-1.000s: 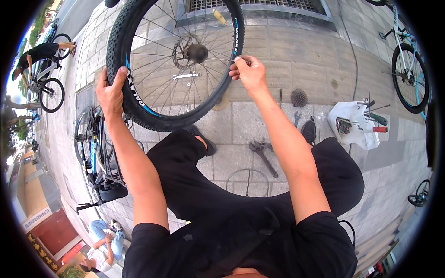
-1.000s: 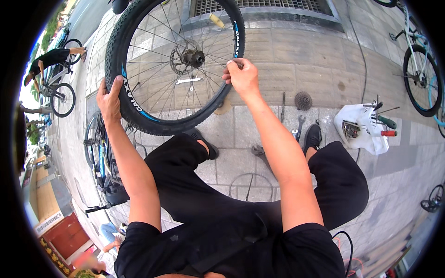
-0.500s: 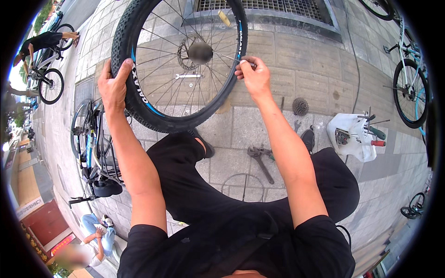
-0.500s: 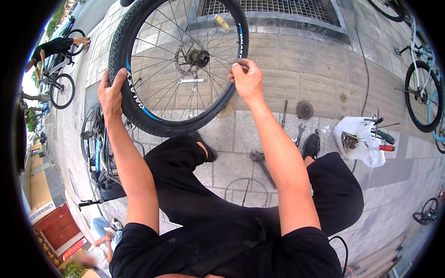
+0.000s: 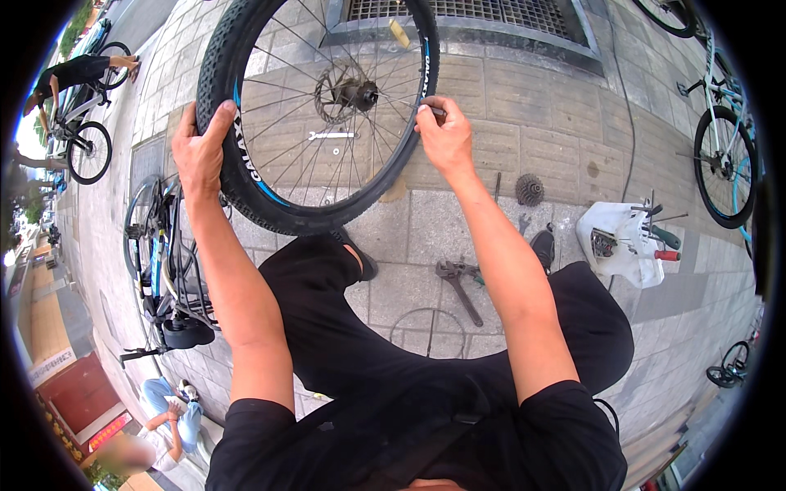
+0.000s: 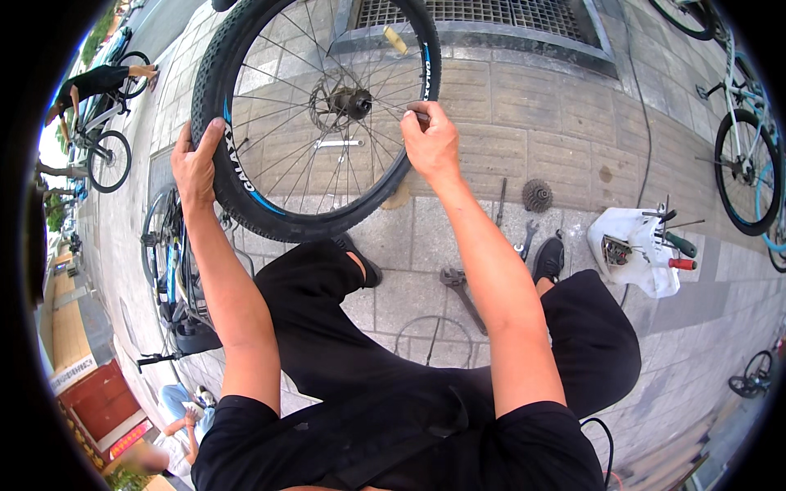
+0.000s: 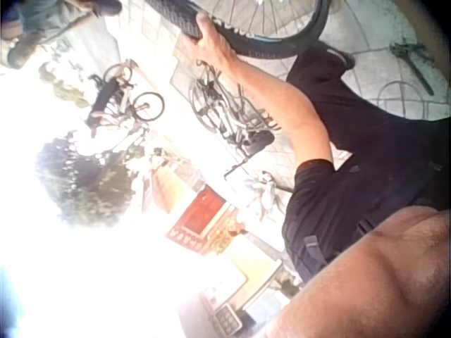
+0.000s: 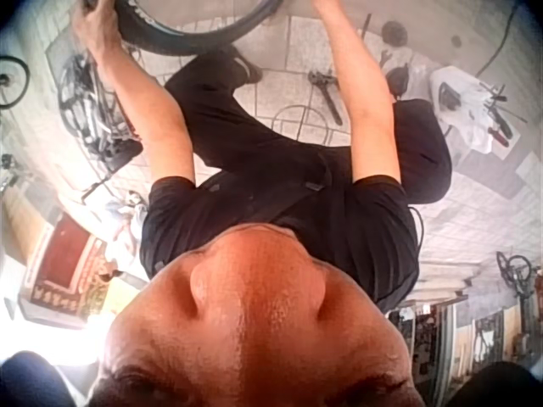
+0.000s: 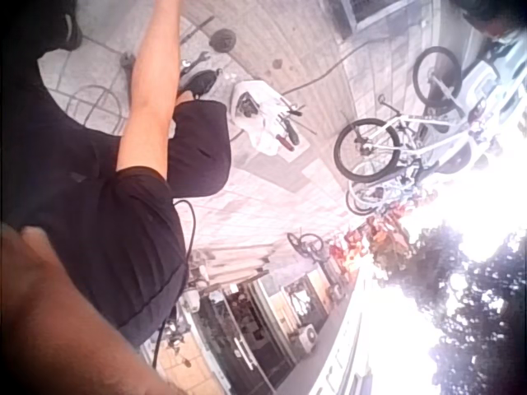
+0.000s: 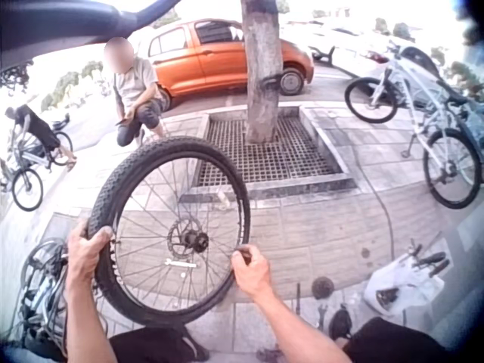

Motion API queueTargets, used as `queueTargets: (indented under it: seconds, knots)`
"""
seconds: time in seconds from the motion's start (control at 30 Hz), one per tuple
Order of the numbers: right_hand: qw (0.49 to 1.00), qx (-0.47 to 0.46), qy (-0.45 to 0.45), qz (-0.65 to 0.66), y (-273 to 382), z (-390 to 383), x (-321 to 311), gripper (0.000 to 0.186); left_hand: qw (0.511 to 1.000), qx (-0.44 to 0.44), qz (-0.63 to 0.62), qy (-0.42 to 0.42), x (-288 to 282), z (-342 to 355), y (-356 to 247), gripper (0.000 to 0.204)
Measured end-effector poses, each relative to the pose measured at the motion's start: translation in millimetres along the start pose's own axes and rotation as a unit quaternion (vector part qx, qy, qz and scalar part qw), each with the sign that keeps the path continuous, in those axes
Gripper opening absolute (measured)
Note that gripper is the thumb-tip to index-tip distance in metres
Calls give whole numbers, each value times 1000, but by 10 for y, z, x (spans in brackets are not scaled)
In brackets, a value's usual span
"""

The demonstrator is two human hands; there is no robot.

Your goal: The person removes a cassette from a bicycle wheel, then uses a spoke wrench to adjust the spokes on the wheel. The person works on the wheel while sitting on the sidewalk.

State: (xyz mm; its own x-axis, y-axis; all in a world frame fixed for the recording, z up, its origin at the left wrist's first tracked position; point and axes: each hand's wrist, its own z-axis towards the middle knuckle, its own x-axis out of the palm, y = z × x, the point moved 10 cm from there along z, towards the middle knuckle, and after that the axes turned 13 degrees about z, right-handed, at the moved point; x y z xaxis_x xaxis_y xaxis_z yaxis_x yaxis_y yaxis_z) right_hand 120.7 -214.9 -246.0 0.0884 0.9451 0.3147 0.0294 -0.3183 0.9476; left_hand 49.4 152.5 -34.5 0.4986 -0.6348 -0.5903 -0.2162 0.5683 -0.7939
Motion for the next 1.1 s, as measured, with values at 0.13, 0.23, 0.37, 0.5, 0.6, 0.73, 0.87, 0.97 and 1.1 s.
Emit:
queueTargets:
  seconds: [0.13, 0.23, 0.37, 0.5, 0.6, 0.73, 0.87, 0.97, 1.1]
  knots:
    - [1000, -30, -7, 0, -8, 79, -19, 24, 999, 21, 19, 17, 20, 23, -31, 58]
    - [998, 50, -36, 9, -23, 28, -59, 25, 998, 27, 50, -9, -13, -29, -113, 54]
    - [992, 113, -42, 37, -71, 93, -106, 27, 999, 22, 22, 33, 37, 25, -81, 70]
    - [983, 153, -60, 84, -199, 161, -202, 26, 999, 34, 30, 30, 55, 15, -124, 52]
    - [969, 197, -75, 127, -382, 166, -268, 25, 999, 27, 30, 21, 12, -25, -146, 50]
    - [940, 279, -92, 174, -690, 172, -417, 20, 999, 30, 29, 32, 36, 2, -92, 57]
    - [907, 337, -85, 236, -1015, 166, -461, 16, 999, 8, 23, 41, 50, -36, -93, 64]
    - [885, 358, -86, 285, -1220, 132, -481, 13, 999, 16, 19, 41, 45, -3, -59, 68]
    - [857, 391, -97, 321, -1414, 62, -457, 12, 999, 22, 31, 28, 24, 4, -33, 81]
